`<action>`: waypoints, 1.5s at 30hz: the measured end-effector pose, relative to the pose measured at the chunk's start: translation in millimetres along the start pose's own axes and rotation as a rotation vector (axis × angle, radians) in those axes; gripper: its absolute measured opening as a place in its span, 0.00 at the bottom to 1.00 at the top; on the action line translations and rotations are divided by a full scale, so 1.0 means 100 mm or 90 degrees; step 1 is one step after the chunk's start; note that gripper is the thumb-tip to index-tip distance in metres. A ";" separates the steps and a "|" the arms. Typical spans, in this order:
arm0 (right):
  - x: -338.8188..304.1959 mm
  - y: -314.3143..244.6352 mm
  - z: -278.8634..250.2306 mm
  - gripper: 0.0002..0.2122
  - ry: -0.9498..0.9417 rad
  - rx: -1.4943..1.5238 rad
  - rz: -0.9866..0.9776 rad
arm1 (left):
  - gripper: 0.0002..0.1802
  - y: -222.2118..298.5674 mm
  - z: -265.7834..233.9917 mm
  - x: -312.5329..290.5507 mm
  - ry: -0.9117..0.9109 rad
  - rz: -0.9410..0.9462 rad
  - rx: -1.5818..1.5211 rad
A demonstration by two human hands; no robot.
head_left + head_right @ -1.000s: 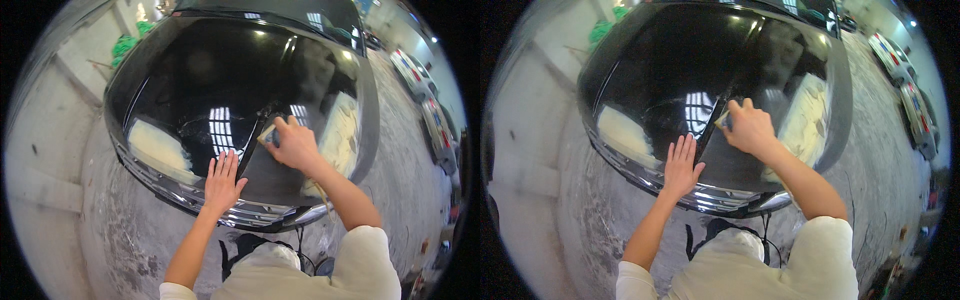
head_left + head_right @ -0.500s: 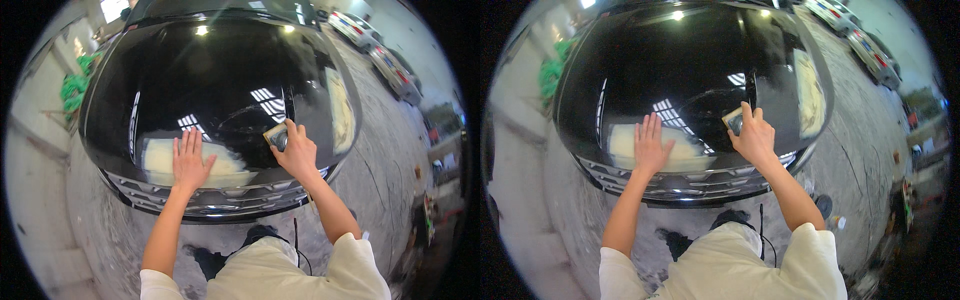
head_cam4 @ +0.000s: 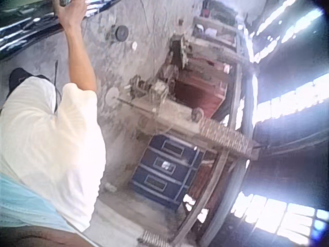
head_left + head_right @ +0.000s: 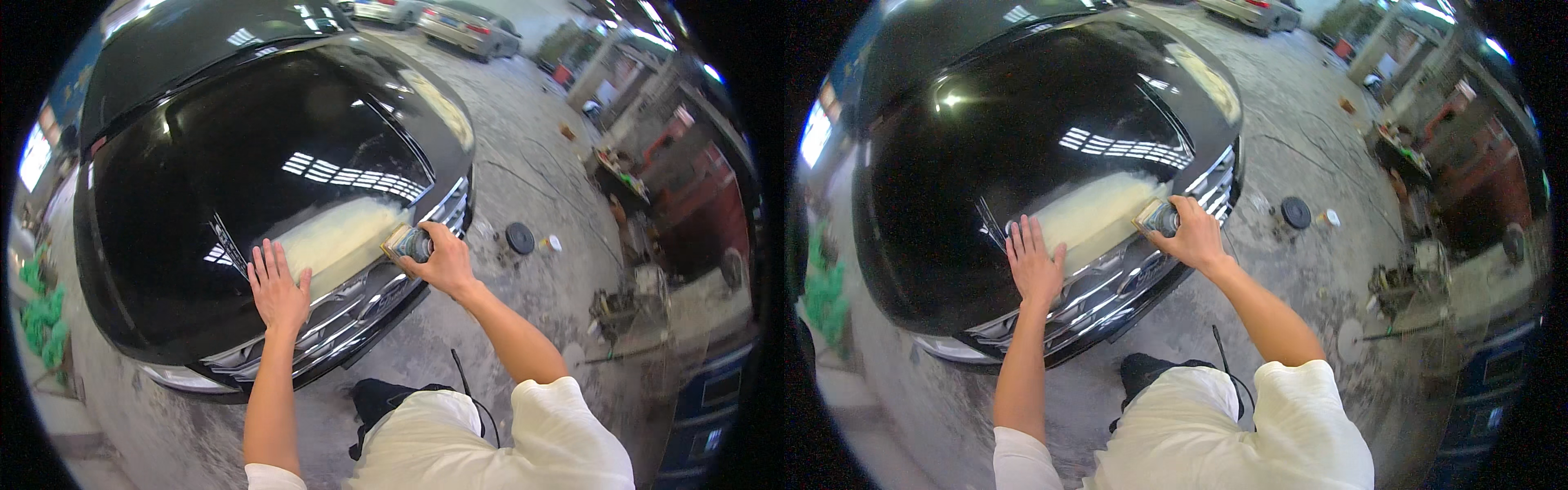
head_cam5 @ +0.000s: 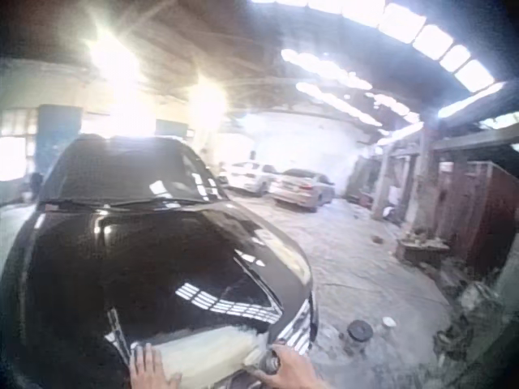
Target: The person uses a handheld electric polisher to buff the hood of a black car. They move the tool in steady overlapping passes across the hood surface, occasionally using the other hand to stabilize the area being worked.
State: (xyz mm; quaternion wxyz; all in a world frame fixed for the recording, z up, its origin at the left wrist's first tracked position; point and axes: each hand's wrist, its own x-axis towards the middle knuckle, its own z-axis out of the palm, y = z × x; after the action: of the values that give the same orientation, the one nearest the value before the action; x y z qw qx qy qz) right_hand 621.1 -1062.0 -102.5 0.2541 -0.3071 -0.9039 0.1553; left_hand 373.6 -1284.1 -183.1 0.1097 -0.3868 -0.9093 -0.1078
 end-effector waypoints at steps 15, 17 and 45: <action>-3.85 -1.29 -0.23 0.29 0.221 -0.126 0.364 | 0.45 -1.79 -0.32 -0.64 0.014 0.287 -0.030; -4.42 -1.84 -0.32 0.29 0.240 -0.141 0.385 | 0.47 -2.02 -0.31 -0.90 0.001 0.274 -0.070; -11.83 -11.62 0.89 0.34 0.617 -0.301 1.255 | 0.47 -3.65 -0.66 -4.33 -0.177 0.788 -0.256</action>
State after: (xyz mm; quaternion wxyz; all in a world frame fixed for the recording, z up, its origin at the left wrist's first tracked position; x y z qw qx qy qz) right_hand 825.5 -2710.0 -98.3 0.2800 -0.9565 -0.0786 -0.0228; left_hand 409.1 -1844.3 -283.1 -0.0414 -0.8606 -0.4874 -0.1415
